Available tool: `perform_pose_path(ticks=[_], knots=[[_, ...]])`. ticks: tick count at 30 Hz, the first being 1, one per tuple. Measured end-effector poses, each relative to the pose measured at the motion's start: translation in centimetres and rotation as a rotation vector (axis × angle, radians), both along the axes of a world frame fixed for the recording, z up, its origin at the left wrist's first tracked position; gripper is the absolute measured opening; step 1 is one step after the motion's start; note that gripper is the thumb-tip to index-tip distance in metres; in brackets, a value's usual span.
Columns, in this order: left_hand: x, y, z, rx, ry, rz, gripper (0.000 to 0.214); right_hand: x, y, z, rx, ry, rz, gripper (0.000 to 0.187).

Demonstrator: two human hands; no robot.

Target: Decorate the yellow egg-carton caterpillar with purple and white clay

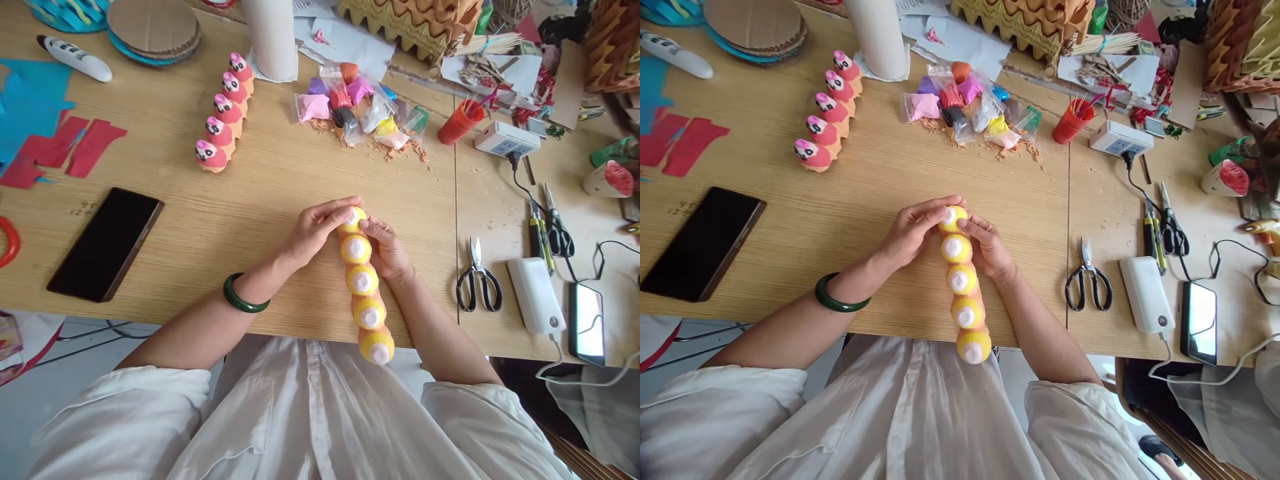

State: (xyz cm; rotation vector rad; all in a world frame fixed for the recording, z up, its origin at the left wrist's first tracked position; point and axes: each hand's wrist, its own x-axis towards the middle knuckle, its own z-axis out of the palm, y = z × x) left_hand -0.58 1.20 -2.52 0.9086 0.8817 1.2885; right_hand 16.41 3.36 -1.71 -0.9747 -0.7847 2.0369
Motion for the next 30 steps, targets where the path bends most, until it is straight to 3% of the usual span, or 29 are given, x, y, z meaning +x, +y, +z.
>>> perform_pose_path(ticks=[7,12,20,24,28,30], knots=[[-0.1,0.1,0.2,-0.016,0.01,-0.016,0.041,-0.1,-0.1,-0.5,0.02,-0.013,0.009,0.034],[0.0,0.2,-0.4,0.004,-0.003,0.038,0.054,-0.6,0.3,-0.2,-0.005,0.018,-0.008,0.032],[0.0,0.8,-1.1,-0.089,-0.052,0.018,0.046,-1.8,5.4,0.5,0.146,-0.053,-0.15,0.033],[-0.1,0.8,-0.5,-0.189,-0.107,0.032,0.045,-2.3,6.5,-0.7,0.133,-0.01,-0.224,0.042],[-0.2,0.7,0.8,-0.311,-0.141,0.133,0.04,-2.4,5.9,-1.4,0.212,0.047,-0.171,0.038],[-0.2,0.6,1.3,-0.312,-0.146,0.117,0.035,-2.4,5.6,-1.3,0.234,0.044,-0.131,0.035]])
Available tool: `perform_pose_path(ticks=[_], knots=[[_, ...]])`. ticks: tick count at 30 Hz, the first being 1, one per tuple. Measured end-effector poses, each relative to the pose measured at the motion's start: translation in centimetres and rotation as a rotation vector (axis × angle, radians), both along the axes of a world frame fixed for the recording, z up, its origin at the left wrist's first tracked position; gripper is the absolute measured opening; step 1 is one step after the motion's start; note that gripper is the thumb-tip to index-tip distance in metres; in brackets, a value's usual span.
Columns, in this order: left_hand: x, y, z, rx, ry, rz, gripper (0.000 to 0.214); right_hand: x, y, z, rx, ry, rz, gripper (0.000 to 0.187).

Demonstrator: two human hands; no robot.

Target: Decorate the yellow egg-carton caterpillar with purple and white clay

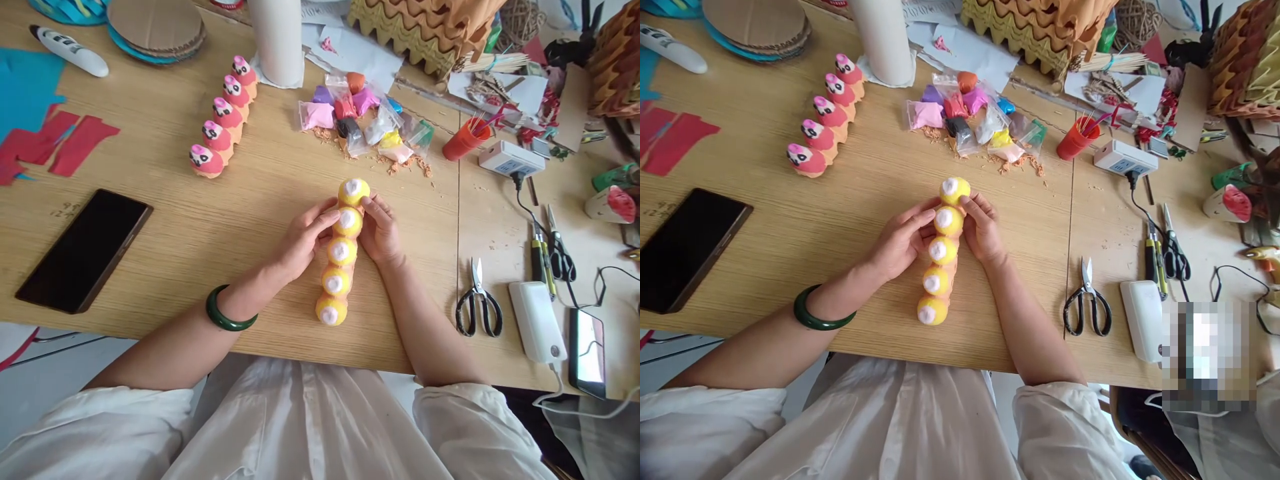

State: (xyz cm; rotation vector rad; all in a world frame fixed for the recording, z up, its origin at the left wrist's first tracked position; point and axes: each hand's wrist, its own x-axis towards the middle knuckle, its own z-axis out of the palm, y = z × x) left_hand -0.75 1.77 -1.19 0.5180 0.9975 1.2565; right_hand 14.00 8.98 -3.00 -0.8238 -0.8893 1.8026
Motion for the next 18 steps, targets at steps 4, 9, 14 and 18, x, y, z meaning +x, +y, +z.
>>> perform_pose_path(ticks=[4,9,14,18], knots=[[0.13,-0.3,0.33,0.021,0.018,-0.062,0.038,-0.05,-0.15,0.22,0.047,-0.029,0.044,0.033],[0.14,-0.68,0.01,0.045,0.082,0.03,0.049,-0.07,-0.26,-0.12,0.097,-0.043,0.092,0.029],[-0.09,-0.43,0.15,0.032,0.041,-0.009,0.04,-0.16,-0.51,-0.55,0.169,-0.099,0.1,0.025],[-0.1,-0.47,0.08,0.047,0.024,-0.014,0.043,-0.11,-0.48,-0.74,0.185,-0.17,0.077,0.027]])
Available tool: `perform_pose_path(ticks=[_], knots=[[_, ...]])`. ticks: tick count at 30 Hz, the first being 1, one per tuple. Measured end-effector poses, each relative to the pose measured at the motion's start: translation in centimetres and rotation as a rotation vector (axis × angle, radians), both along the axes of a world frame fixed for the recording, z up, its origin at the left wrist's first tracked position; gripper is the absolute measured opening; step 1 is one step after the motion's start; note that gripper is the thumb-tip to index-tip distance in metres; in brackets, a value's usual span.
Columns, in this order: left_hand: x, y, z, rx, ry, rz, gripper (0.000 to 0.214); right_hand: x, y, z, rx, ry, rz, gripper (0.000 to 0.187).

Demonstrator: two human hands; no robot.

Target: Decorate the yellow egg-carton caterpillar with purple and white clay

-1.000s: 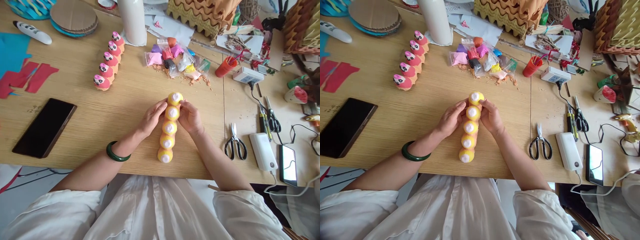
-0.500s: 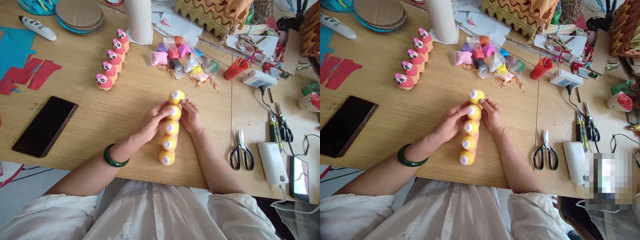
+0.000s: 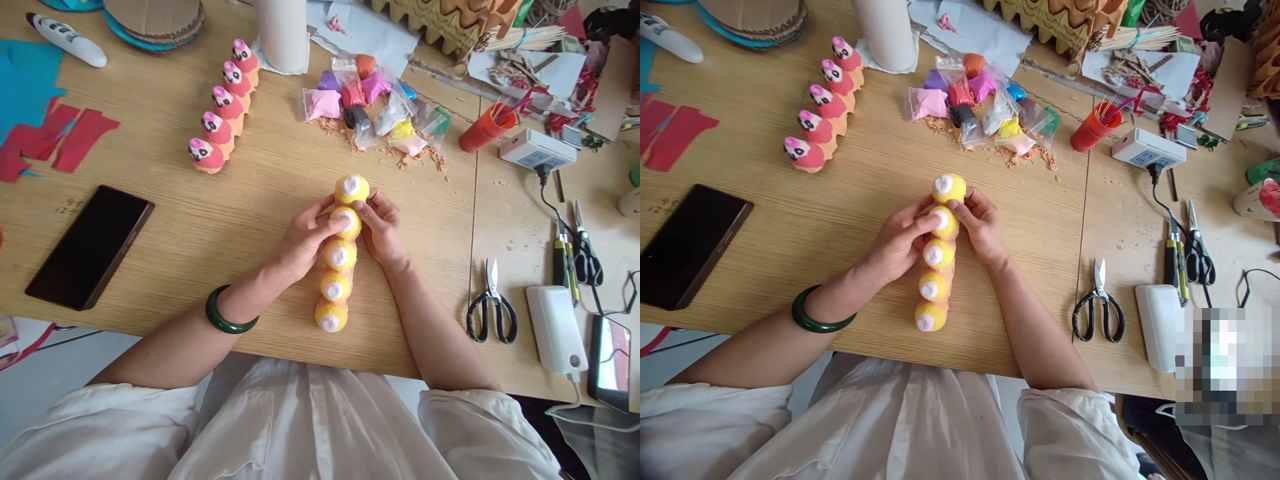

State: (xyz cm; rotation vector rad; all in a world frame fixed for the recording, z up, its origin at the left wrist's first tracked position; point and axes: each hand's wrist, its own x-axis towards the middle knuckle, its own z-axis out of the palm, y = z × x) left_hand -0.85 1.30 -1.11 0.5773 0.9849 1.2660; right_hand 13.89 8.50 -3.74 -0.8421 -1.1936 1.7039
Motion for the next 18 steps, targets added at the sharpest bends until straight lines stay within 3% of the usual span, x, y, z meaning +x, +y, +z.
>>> perform_pose_path(ticks=[4,11,18], knots=[[0.03,-0.17,-0.12,0.002,0.022,0.06,0.062,0.03,0.04,0.14,-0.036,-0.002,0.005,0.031],[-0.09,0.19,0.61,0.007,-0.049,-0.024,0.061,-0.11,0.09,0.64,-0.132,0.088,-0.044,0.034],[0.07,-0.21,0.54,-0.068,0.085,0.075,0.07,-0.33,0.15,0.36,-0.137,0.15,-0.059,0.034]])
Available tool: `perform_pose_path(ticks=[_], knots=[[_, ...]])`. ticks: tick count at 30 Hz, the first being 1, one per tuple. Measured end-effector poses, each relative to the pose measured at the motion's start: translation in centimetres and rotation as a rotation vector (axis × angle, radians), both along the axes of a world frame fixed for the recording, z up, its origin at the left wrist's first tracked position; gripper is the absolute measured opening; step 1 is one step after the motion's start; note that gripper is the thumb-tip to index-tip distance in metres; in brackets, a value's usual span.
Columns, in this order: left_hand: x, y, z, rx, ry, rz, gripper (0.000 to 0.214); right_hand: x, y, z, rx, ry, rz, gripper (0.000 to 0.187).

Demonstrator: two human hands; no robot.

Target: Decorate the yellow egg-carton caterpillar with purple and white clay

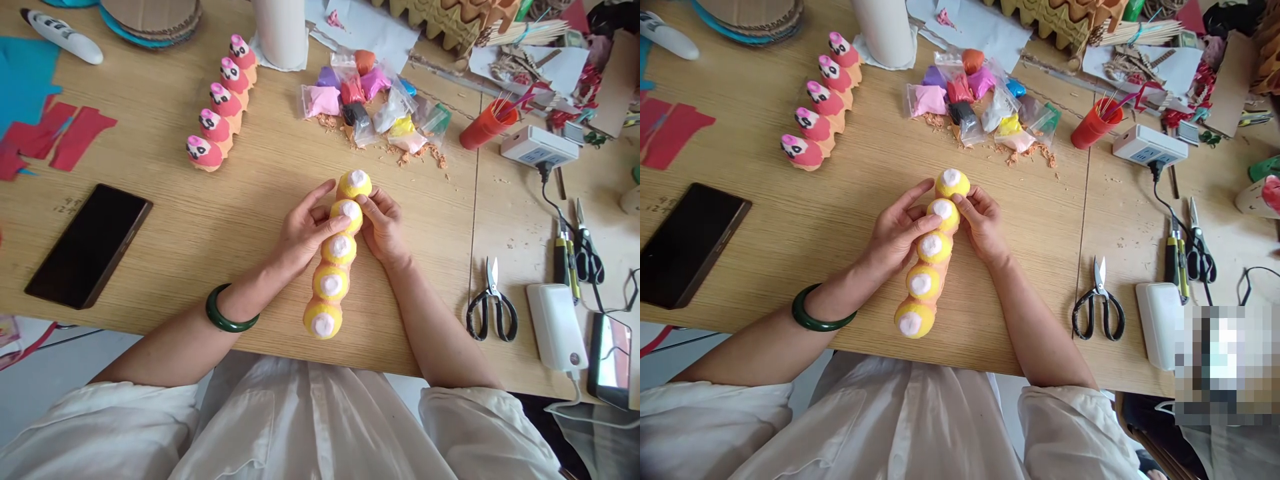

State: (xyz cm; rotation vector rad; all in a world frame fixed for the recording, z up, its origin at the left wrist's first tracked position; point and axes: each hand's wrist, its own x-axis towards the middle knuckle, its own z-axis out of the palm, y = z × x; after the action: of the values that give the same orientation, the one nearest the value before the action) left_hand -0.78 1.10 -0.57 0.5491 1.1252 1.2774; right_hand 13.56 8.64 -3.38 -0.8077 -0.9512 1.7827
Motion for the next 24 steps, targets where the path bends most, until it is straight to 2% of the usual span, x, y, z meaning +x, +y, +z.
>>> perform_pose_path(ticks=[6,14,20,24], knots=[[-0.1,0.2,-0.1,0.008,-0.034,-0.044,0.07,0.0,0.0,-0.1,-0.017,-0.018,-0.018,0.039],[-0.1,-0.1,-0.4,0.018,-0.181,-0.13,0.08,0.2,-0.4,0.2,0.074,-0.098,-0.007,0.038],[-0.4,0.0,0.5,0.035,-0.124,-0.119,0.055,0.3,-0.5,-0.2,0.164,-0.174,0.0,0.038],[-0.7,0.2,0.7,0.001,-0.155,-0.181,0.045,0.4,-0.7,-0.4,0.165,-0.211,0.024,0.037]])
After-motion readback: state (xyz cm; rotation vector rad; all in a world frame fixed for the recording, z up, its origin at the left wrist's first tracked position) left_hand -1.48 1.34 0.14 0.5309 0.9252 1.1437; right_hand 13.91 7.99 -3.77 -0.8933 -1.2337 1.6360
